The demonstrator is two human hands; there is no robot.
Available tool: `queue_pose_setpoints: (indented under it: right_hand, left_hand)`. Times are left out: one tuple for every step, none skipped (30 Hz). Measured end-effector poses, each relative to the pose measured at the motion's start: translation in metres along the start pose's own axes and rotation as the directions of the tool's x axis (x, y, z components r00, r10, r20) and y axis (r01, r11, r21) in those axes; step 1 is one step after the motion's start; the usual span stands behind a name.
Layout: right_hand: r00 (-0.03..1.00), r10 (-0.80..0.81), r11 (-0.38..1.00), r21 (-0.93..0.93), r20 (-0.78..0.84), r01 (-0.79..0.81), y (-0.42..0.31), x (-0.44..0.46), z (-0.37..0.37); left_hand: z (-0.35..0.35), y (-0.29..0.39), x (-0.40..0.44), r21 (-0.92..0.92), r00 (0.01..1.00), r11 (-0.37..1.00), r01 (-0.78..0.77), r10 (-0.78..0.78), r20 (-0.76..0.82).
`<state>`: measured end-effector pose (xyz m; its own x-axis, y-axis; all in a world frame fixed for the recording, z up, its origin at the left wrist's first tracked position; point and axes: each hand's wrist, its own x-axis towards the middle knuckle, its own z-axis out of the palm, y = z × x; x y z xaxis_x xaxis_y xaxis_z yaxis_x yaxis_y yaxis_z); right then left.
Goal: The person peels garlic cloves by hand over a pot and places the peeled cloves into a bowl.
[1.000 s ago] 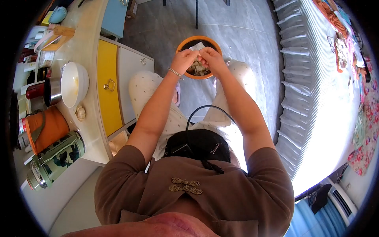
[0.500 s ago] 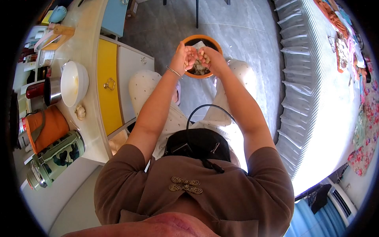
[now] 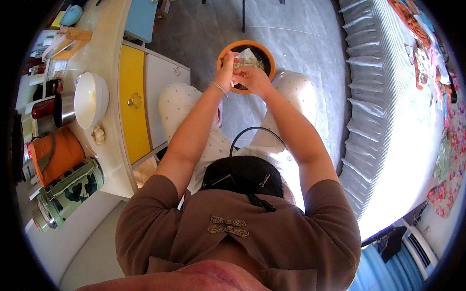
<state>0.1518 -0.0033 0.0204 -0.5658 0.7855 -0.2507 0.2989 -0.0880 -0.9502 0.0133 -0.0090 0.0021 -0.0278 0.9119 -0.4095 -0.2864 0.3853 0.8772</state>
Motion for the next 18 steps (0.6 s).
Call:
queue_pose_setpoints:
  right_hand:
    - [1.000,0.000,1.000,0.001,0.000,0.000,0.000,0.000,0.000]
    - [1.000,-0.008,1.000,0.018,-0.017,0.008,0.001,0.000,0.001]
    - [0.999,-0.014,0.999,0.034,-0.035,0.015,0.002,0.000,0.000]
    - [0.999,-0.014,0.999,0.034,-0.037,0.015,0.002,0.001,0.000]
    - [0.996,-0.009,0.995,0.098,-0.094,0.018,0.003,0.003,-0.001]
    - [0.989,0.000,0.987,0.160,-0.151,0.024,0.002,0.004,-0.003]
    - [0.988,-0.001,0.987,0.158,-0.152,0.025,0.002,0.006,-0.005]
    - [0.986,0.048,0.961,0.275,-0.162,-0.001,0.001,0.007,-0.007]
    - [0.981,0.098,0.921,0.390,-0.166,-0.026,0.004,0.009,-0.010]
    - [0.981,0.097,0.921,0.390,-0.167,-0.025,0.006,0.010,-0.011]
    - [0.981,0.077,0.933,0.359,-0.178,-0.008,0.009,0.011,-0.012]
    - [0.980,0.057,0.944,0.328,-0.189,0.009,0.012,0.011,-0.012]
    - [0.980,0.057,0.944,0.329,-0.189,0.009,0.010,0.011,-0.012]
    - [0.976,0.055,0.957,0.289,-0.211,0.009,0.009,0.010,-0.012]
    - [0.971,0.052,0.968,0.249,-0.233,0.008,0.010,0.010,-0.012]
    - [0.971,0.052,0.968,0.249,-0.232,0.007,0.013,0.011,-0.011]
    - [0.960,-0.009,0.978,0.199,-0.279,0.067,0.015,0.013,-0.009]
    - [0.944,-0.072,0.981,0.146,-0.322,0.124,0.012,0.013,-0.007]
  left_hand:
    - [0.001,0.000,0.000,0.035,1.000,0.999,-0.015,0.015,0.001]
    - [0.002,0.000,0.000,0.071,1.000,0.997,-0.030,0.030,0.004]
    - [0.001,0.000,0.000,0.072,1.000,0.997,-0.030,0.030,0.005]
    - [0.000,0.002,0.002,-0.034,0.999,0.999,0.029,-0.030,-0.031]
    - [-0.001,0.004,0.004,-0.141,0.994,0.986,0.083,-0.092,-0.060]
    - [-0.004,0.003,0.007,-0.142,0.994,0.986,0.082,-0.091,-0.058]
    - [-0.008,0.002,0.010,-0.071,0.995,0.994,0.079,-0.083,-0.061]
    - [-0.012,0.000,0.012,0.001,0.995,0.997,0.076,-0.075,-0.063]
    - [-0.014,0.001,0.013,0.002,0.995,0.997,0.075,-0.075,-0.063]
    - [-0.015,0.001,0.013,0.053,0.999,0.998,0.036,-0.036,-0.009]
    - [-0.016,0.001,0.014,0.102,0.999,0.995,-0.005,0.000,0.047]
    - [-0.013,0.004,0.010,0.103,0.999,0.995,-0.005,0.000,0.048]
    - [-0.007,0.008,0.004,0.158,0.996,0.984,-0.084,0.088,-0.018]
    - [-0.002,0.014,-0.001,0.217,0.981,0.963,-0.158,0.179,-0.079]
    - [-0.003,0.015,-0.002,0.217,0.981,0.963,-0.158,0.178,-0.079]
    - [-0.004,0.017,-0.003,0.274,0.977,0.945,-0.178,0.203,-0.065]
    - [-0.005,0.018,-0.004,0.330,0.973,0.923,-0.199,0.227,-0.050]
    - [-0.006,0.021,-0.005,0.329,0.972,0.923,-0.199,0.228,-0.050]
